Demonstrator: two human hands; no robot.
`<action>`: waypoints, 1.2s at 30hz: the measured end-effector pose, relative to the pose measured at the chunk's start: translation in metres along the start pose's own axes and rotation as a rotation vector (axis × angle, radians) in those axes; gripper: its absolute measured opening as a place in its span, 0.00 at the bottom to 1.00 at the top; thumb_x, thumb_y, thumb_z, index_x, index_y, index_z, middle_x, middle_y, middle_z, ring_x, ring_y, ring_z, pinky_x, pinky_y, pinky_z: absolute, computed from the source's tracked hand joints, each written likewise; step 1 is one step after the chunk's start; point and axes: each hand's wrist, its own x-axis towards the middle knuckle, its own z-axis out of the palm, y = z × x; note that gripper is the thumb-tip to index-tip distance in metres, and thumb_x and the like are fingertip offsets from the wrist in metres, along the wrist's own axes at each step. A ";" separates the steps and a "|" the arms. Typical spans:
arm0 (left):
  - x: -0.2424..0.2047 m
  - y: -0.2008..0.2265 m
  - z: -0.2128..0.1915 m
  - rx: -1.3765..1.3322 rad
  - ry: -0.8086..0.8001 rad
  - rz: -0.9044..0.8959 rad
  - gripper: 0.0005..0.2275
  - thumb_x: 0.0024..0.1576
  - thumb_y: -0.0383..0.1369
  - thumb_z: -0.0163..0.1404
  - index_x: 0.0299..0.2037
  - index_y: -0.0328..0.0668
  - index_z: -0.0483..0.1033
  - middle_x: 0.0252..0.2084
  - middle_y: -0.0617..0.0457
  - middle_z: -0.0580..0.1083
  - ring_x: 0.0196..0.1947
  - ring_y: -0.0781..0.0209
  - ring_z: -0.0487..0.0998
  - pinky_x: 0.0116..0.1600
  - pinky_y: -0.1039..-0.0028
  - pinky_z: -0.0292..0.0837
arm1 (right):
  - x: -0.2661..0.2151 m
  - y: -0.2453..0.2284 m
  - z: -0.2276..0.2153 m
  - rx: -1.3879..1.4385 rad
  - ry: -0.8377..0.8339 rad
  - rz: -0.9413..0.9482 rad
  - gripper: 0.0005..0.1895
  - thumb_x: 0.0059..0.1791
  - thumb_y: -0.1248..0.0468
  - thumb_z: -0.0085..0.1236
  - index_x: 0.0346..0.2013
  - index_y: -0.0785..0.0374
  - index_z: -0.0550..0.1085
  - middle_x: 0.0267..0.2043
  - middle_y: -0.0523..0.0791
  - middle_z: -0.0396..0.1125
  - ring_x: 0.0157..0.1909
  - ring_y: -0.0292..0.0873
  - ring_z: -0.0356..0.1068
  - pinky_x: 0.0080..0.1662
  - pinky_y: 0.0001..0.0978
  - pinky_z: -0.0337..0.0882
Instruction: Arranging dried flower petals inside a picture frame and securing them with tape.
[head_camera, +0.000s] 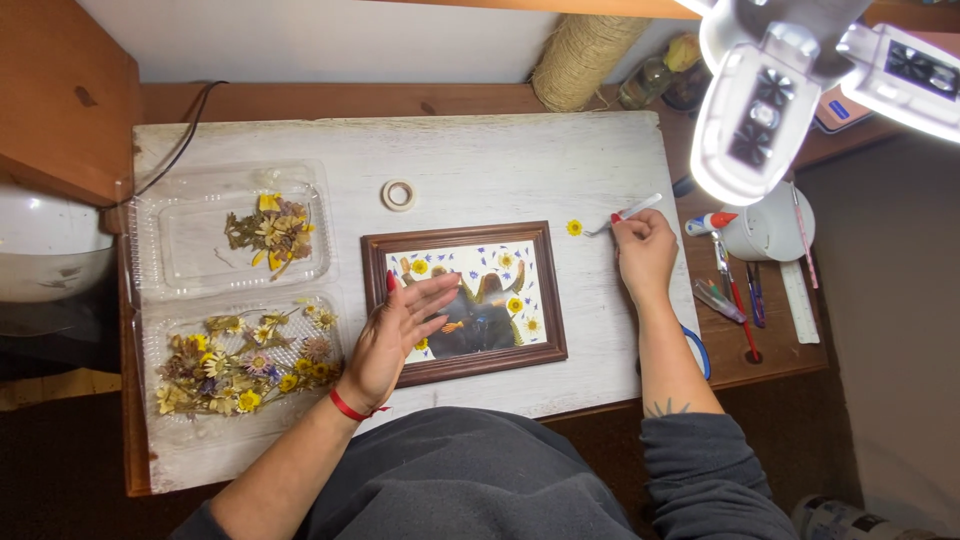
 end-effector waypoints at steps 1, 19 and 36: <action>-0.001 0.001 0.000 -0.013 0.004 -0.012 0.35 0.65 0.56 0.18 0.69 0.39 0.63 0.72 0.42 0.64 0.74 0.49 0.62 0.74 0.56 0.60 | 0.000 0.006 -0.001 -0.057 0.031 -0.083 0.07 0.50 0.68 0.62 0.39 0.68 0.74 0.32 0.43 0.73 0.25 0.31 0.66 0.28 0.23 0.63; -0.015 0.050 0.025 -0.583 -0.085 -0.171 0.43 0.60 0.65 0.20 0.66 0.32 0.68 0.70 0.40 0.67 0.70 0.52 0.67 0.70 0.58 0.63 | -0.147 -0.086 0.015 0.498 -0.379 -0.608 0.08 0.58 0.75 0.53 0.51 0.68 0.67 0.49 0.52 0.71 0.51 0.40 0.75 0.56 0.32 0.79; -0.019 0.049 0.025 -0.621 -0.117 -0.171 0.45 0.59 0.67 0.21 0.66 0.30 0.66 0.69 0.40 0.68 0.69 0.53 0.68 0.69 0.58 0.64 | -0.145 -0.117 0.013 0.120 -0.403 -1.040 0.11 0.51 0.79 0.60 0.45 0.67 0.72 0.44 0.49 0.74 0.47 0.43 0.78 0.49 0.30 0.80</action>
